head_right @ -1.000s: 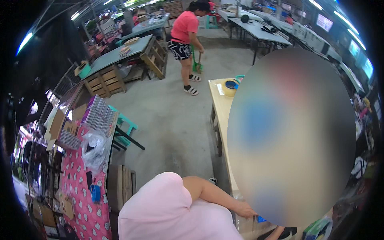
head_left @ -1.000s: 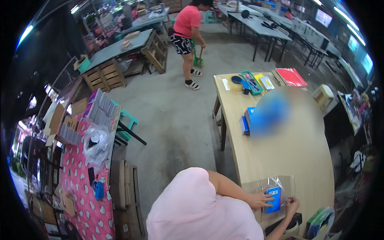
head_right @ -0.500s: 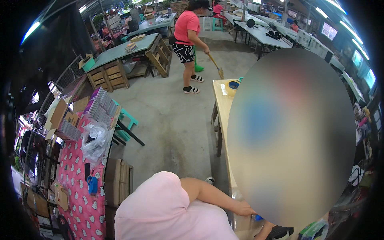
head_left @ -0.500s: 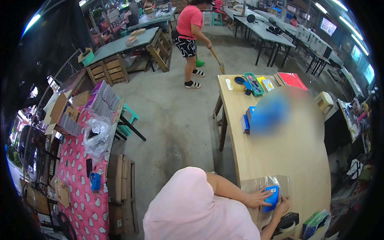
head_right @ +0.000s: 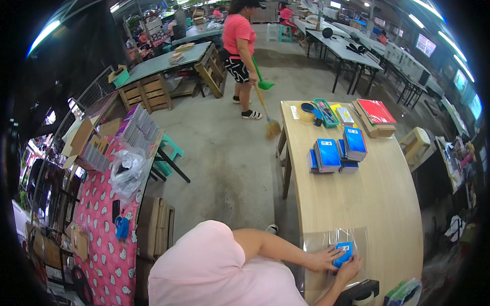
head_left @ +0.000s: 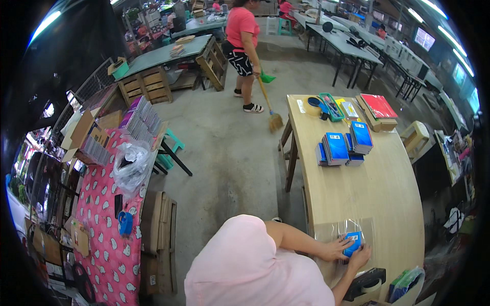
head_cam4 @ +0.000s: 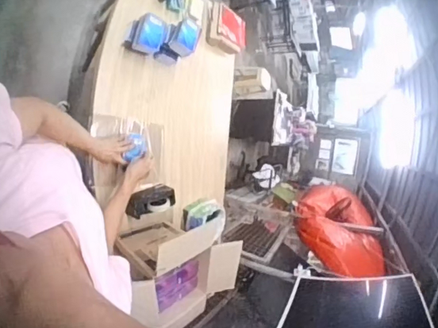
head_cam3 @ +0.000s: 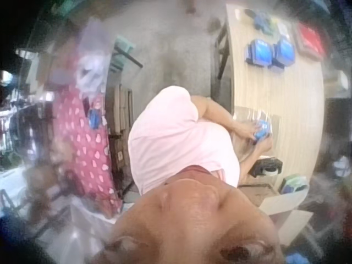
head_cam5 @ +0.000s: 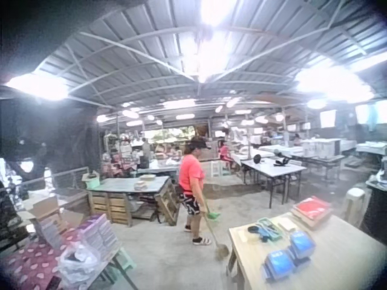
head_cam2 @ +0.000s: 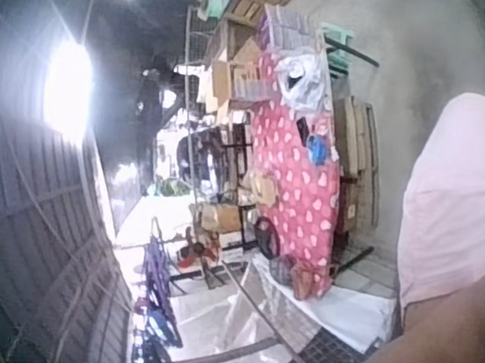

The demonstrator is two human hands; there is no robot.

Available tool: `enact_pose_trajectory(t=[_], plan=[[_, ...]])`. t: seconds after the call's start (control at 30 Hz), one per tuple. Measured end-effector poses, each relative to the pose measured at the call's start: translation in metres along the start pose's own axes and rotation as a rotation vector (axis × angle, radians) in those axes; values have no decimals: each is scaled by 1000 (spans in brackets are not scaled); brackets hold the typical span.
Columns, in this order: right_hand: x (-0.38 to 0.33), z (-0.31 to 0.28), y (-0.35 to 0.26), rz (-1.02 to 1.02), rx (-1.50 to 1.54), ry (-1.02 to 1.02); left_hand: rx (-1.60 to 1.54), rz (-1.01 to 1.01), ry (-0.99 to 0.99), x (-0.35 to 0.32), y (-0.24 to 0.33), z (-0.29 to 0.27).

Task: The person packs small items into plastic bags, seals them with tape from a dispenser, and places the sealed bags into a cardboard box.

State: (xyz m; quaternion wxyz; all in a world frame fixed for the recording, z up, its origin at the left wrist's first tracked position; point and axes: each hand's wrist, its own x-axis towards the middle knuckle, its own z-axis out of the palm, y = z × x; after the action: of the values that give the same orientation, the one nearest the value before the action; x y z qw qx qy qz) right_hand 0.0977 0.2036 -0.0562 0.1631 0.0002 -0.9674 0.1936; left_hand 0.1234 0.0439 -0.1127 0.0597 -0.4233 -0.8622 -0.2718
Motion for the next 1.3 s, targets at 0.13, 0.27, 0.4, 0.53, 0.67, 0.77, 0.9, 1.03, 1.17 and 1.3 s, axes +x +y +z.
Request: enact_pose_trajectory(t=[0.13, 0.27, 0.4, 0.53, 0.67, 0.77, 0.9, 1.03, 1.17, 1.3], plan=[[23, 7, 35, 39, 161, -85, 111, 94, 226, 4, -11, 19], [71, 12, 34, -125, 61, -145, 176, -122, -13, -8, -8, -16], [105, 3, 90, -175, 131, -82, 210, -65, -104, 18, 16, -33], [111, -14, 47, -61, 121, -241, 160, -118, -152, 12, 17, -60], [88, -6, 48, 119, 70, -317, 177, -124, -163, 14, 22, -55], [66, -2, 65, 29, 120, -238, 176, -132, -169, 22, 25, -52], [56, -21, 25, 11, -11, -247, 203, -122, -64, 21, 12, -44], [38, 9, -13, -14, 22, -44, 253, -65, 116, 3, -33, -20], [4, -13, -45, 200, 168, -171, -342, -490, 93, 5, -6, -14], [-13, 12, -13, 116, 63, 22, -372, -271, 160, 17, -7, 23]])
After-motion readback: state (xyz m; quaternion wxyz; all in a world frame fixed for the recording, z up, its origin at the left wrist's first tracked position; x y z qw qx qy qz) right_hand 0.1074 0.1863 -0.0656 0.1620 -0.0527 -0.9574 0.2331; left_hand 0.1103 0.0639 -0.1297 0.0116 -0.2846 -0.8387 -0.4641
